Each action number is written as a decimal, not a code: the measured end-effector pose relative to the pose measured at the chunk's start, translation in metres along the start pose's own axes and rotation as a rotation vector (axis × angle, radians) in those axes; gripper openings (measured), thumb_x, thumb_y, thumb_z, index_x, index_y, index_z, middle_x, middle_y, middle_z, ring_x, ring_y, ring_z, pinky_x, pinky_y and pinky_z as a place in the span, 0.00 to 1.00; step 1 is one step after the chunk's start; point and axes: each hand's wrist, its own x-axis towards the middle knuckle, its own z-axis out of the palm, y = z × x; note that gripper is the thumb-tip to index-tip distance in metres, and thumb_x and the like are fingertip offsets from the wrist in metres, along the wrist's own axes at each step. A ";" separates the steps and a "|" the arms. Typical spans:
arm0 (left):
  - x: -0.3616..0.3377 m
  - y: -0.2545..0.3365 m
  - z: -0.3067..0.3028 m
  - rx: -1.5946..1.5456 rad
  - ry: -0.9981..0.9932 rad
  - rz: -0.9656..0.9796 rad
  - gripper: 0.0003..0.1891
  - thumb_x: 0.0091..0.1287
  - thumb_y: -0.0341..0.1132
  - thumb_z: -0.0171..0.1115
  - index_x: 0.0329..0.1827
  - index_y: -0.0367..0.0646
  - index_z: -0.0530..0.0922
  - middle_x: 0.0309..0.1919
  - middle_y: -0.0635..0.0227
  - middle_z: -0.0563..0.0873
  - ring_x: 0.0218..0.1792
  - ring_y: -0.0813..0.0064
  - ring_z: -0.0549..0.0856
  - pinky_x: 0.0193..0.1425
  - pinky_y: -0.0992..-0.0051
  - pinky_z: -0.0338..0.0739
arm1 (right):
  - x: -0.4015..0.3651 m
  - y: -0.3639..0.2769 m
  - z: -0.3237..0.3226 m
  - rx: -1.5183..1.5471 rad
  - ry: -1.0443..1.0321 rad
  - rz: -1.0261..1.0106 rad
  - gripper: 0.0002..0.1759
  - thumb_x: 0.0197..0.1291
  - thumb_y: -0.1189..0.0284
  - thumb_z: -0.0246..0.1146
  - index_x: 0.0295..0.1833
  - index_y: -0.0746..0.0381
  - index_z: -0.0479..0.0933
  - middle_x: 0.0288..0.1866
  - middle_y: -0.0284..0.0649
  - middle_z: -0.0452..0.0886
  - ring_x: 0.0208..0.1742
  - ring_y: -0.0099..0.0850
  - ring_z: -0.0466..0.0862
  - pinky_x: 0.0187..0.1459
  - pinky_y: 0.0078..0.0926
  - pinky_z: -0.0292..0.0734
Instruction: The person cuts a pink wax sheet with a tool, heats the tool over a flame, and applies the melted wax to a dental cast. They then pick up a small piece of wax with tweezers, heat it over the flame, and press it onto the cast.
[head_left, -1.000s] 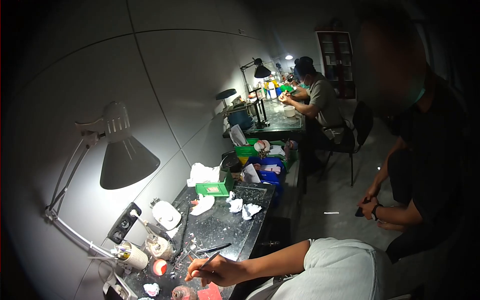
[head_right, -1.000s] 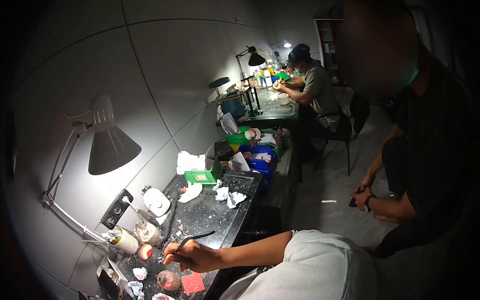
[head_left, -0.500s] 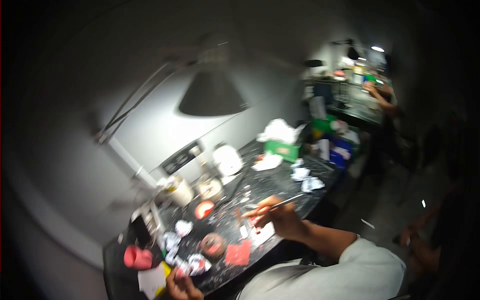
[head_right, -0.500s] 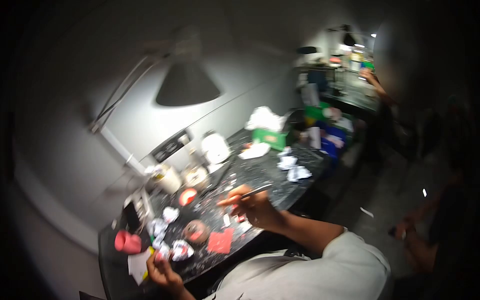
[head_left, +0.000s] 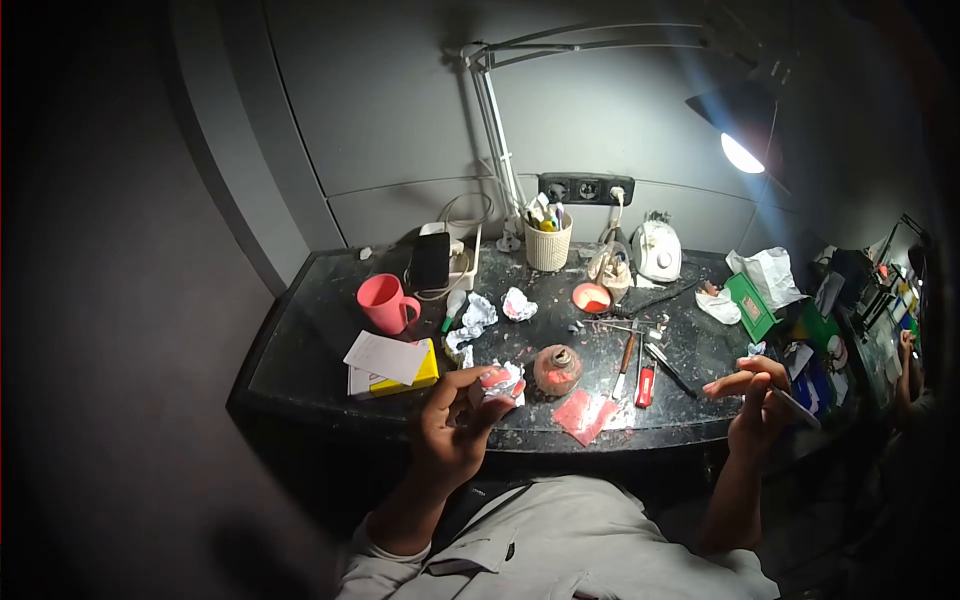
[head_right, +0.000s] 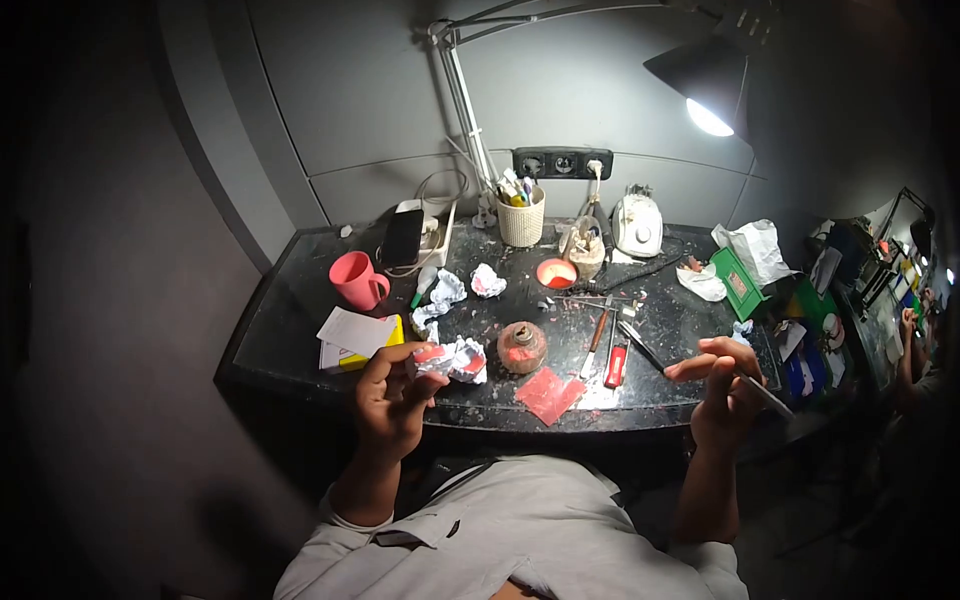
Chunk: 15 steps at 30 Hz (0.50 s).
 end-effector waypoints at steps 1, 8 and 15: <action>0.000 -0.001 -0.001 0.263 0.009 0.145 0.19 0.70 0.36 0.74 0.55 0.34 0.80 0.38 0.64 0.89 0.34 0.81 0.85 0.34 0.80 0.77 | 0.001 -0.003 -0.002 -0.025 -0.007 -0.017 0.24 0.84 0.56 0.48 0.52 0.69 0.75 0.27 0.45 0.88 0.27 0.28 0.88 0.40 0.26 0.81; 0.022 -0.007 0.011 0.826 0.048 0.557 0.18 0.62 0.31 0.78 0.53 0.34 0.84 0.37 0.59 0.88 0.34 0.63 0.85 0.39 0.68 0.81 | 0.008 -0.004 -0.013 0.075 0.003 -0.082 0.25 0.82 0.58 0.53 0.58 0.71 0.79 0.49 0.57 0.87 0.37 0.36 0.91 0.34 0.26 0.87; 0.004 0.036 0.017 0.668 -0.251 0.726 0.16 0.60 0.33 0.80 0.49 0.38 0.86 0.45 0.57 0.88 0.47 0.58 0.89 0.51 0.64 0.88 | 0.013 0.015 -0.027 -0.042 0.011 -0.091 0.26 0.82 0.54 0.51 0.56 0.69 0.80 0.60 0.59 0.84 0.44 0.35 0.91 0.35 0.24 0.87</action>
